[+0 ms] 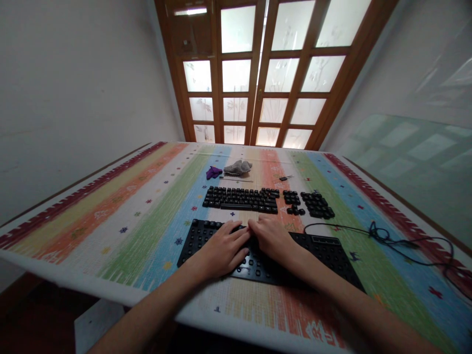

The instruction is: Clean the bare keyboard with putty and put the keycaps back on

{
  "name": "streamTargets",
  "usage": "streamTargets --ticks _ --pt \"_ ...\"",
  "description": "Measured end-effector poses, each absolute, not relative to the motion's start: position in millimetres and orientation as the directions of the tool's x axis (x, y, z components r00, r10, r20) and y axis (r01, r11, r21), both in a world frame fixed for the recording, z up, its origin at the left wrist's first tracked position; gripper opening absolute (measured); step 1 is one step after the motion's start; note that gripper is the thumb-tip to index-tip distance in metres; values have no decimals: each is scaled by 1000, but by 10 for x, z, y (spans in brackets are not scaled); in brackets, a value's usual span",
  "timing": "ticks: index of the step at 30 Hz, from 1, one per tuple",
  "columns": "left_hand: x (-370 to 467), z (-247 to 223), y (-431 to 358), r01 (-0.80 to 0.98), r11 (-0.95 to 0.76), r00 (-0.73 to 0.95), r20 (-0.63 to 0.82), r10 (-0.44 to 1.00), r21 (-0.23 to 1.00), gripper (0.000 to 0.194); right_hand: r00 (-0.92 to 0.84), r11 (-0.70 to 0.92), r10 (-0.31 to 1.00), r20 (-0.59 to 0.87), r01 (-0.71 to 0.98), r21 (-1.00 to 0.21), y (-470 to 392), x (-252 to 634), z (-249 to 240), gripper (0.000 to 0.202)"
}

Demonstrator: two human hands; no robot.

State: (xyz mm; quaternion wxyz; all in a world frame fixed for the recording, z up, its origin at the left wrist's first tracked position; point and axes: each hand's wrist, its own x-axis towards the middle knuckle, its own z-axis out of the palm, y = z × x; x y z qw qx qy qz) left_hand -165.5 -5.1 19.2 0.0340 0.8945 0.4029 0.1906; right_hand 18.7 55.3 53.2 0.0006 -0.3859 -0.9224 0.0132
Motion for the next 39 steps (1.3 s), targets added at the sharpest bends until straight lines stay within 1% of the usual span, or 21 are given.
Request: streamTargets --ticks 3,5,7,10,14,17,21,30,39 --pt "-1659 184 -48 707 -666 598 301 743 237 48 -662 661 749 -28 750 -36 535 177 533 27" --pt "-1662 180 -49 711 -658 589 301 750 248 51 -659 657 752 -35 752 -52 559 199 543 25" --pt "-1663 174 -51 715 -653 583 304 754 251 51 -687 682 726 -32 724 -105 607 244 564 22" --pt "-1665 166 -56 719 -651 578 313 754 242 47 -759 747 651 2 640 -178 723 350 596 18" --pt "-1666 158 -59 718 -654 579 318 751 236 41 -793 790 603 85 578 -204 993 515 585 20" --pt "-1666 157 -58 716 -654 578 319 751 243 40 -772 786 617 155 595 -169 1276 608 550 17" --pt "-1665 163 -57 712 -659 585 314 748 242 40 -669 699 709 222 708 -98 1652 664 519 19" --pt "-1673 174 -62 713 -656 590 292 753 249 40 -545 553 823 158 833 -5 2139 538 453 31" --pt "-1663 202 -68 721 -646 587 275 761 250 40 -475 474 871 126 880 40 2377 423 393 34"
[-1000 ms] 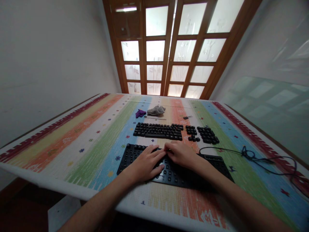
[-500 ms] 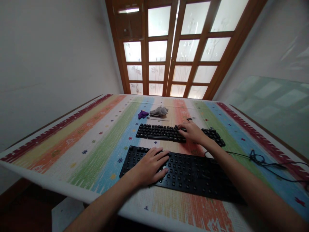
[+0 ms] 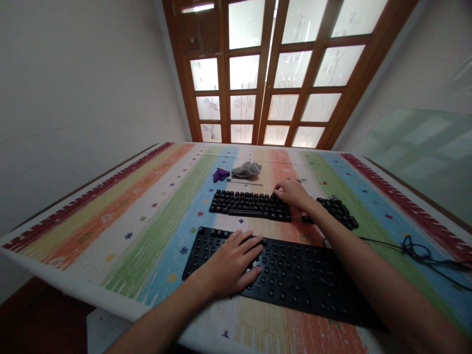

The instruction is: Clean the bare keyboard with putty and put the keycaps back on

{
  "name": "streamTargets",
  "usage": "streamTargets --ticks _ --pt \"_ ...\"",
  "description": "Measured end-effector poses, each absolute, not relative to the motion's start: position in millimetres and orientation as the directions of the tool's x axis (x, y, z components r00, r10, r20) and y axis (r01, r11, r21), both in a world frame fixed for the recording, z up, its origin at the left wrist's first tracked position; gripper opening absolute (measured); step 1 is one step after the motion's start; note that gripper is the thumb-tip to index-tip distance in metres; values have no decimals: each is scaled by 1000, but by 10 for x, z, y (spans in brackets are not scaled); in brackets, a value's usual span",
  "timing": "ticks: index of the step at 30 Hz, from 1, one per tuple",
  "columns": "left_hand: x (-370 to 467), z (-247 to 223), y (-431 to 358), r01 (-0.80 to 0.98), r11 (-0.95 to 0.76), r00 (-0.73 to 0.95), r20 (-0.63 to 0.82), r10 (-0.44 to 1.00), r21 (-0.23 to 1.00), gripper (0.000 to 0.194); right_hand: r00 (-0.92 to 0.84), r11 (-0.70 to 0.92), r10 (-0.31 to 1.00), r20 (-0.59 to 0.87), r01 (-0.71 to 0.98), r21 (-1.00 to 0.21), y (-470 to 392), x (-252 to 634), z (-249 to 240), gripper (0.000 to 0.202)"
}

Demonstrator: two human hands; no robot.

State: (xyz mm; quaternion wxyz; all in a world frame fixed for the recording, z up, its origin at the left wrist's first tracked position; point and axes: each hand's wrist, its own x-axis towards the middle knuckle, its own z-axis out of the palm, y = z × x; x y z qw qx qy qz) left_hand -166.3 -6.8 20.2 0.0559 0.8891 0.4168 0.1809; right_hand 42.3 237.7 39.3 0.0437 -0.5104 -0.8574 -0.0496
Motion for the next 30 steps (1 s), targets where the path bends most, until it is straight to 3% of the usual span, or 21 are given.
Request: streamTargets --ticks 19,30 --pt "-1652 231 -70 727 -630 578 251 777 275 41 -546 545 830 112 837 44 2572 391 283 25" --pt "-1670 171 -52 709 -653 588 286 756 268 41 -561 578 805 194 815 -40 2426 381 402 22"
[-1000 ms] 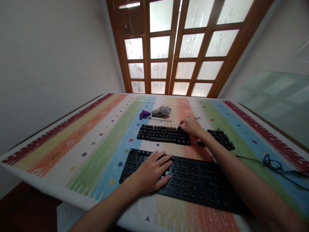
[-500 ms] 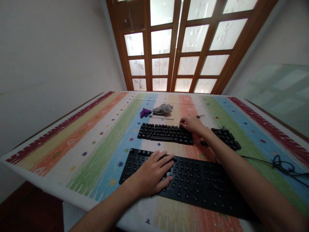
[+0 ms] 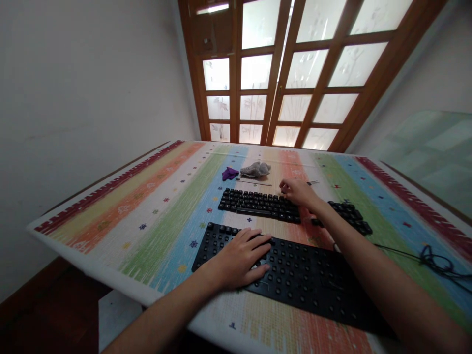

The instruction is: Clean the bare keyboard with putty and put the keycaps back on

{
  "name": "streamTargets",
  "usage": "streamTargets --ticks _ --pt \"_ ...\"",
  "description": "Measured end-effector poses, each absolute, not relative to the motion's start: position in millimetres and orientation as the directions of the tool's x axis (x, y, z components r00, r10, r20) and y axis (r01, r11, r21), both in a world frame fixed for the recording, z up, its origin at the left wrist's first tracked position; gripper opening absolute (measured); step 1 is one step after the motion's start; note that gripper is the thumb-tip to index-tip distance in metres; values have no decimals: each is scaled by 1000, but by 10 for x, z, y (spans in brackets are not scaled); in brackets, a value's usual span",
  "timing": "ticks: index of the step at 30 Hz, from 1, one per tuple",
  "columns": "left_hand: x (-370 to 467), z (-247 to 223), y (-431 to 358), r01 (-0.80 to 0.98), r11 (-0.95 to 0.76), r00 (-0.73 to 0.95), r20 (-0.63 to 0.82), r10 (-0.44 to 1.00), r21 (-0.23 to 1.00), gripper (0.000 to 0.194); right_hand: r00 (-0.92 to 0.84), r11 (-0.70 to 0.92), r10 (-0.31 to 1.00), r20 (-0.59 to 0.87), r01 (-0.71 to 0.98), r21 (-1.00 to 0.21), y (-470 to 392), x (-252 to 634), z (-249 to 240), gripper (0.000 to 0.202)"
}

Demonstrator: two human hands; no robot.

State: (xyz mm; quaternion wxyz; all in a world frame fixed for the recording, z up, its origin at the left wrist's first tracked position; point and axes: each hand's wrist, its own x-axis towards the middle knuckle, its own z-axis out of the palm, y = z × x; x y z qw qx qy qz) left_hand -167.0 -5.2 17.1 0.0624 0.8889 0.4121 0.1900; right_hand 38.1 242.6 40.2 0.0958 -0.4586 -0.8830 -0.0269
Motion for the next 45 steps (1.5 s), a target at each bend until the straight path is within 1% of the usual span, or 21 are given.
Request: streamTargets --ticks 3,5,8,12,17,21,25,31,38,40,45 --pt "-1675 168 -50 698 -662 586 314 747 272 41 -578 606 784 225 791 -82 2294 405 452 22" --pt "-1678 167 -49 693 -667 586 325 742 273 40 -593 636 764 254 759 -138 2175 429 465 22" --pt "-1679 169 -49 685 -673 586 339 736 278 39 -635 692 722 274 672 -264 1956 477 452 21" --pt "-1676 181 -49 685 -673 587 337 736 279 38 -696 727 669 259 542 -421 1620 549 412 21" --pt "-1672 220 -12 687 -685 601 340 723 243 35 -716 665 672 189 471 -580 1250 625 407 20" --pt "-1641 298 45 699 -677 600 326 730 229 33 -695 587 705 140 463 -664 1066 641 393 22" --pt "-1560 383 120 722 -658 591 305 747 212 26 -669 567 726 157 454 -687 979 648 345 17" --pt "-1406 412 285 756 -635 576 297 761 162 23 -654 548 740 156 452 -704 931 659 258 12" --pt "-1314 392 404 800 -579 519 303 799 156 13 -595 545 773 223 441 -713 871 626 171 3" --pt "-1297 361 415 797 -582 522 302 798 162 13 -591 565 767 250 437 -700 855 624 161 1" --pt "-1261 274 429 781 -596 530 307 791 186 15 -596 643 733 328 447 -622 819 637 152 9"
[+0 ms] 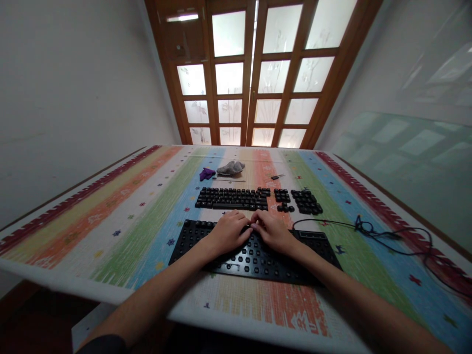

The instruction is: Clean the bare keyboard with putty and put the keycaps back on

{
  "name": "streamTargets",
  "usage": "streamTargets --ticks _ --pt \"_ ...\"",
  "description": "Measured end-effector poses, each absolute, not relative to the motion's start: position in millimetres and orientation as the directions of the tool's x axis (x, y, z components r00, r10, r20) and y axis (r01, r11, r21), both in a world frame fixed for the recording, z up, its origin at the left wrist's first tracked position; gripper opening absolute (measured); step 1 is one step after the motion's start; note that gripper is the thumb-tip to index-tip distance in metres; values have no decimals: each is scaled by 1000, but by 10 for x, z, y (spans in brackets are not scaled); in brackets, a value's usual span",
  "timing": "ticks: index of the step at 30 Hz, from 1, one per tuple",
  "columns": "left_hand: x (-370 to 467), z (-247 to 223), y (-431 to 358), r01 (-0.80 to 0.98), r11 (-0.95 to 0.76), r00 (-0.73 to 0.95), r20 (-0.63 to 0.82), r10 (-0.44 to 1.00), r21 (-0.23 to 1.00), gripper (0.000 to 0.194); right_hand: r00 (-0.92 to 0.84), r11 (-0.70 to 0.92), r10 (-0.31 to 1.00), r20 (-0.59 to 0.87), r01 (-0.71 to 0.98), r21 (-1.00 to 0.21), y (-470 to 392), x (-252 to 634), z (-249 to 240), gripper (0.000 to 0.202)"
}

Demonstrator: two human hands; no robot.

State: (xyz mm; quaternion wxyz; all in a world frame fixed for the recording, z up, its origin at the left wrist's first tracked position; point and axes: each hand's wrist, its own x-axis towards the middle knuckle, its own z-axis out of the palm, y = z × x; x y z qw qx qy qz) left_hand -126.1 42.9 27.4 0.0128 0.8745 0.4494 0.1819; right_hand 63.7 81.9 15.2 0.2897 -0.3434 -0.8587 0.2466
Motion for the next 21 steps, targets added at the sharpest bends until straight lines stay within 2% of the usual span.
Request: streamTargets --ticks 4,8,15,21 --pt "-1272 254 428 769 -604 532 314 786 209 16 -616 649 721 316 441 -620 819 665 167 8" --pt "-1294 240 422 752 -614 530 334 780 241 14 -634 663 703 322 420 -620 806 709 177 17" --pt "-1293 190 398 730 -628 515 388 764 269 14 -670 761 625 399 411 -502 717 732 188 22" --pt "-1304 161 374 691 -674 523 462 716 262 20 -657 732 659 366 448 -513 713 721 223 21"
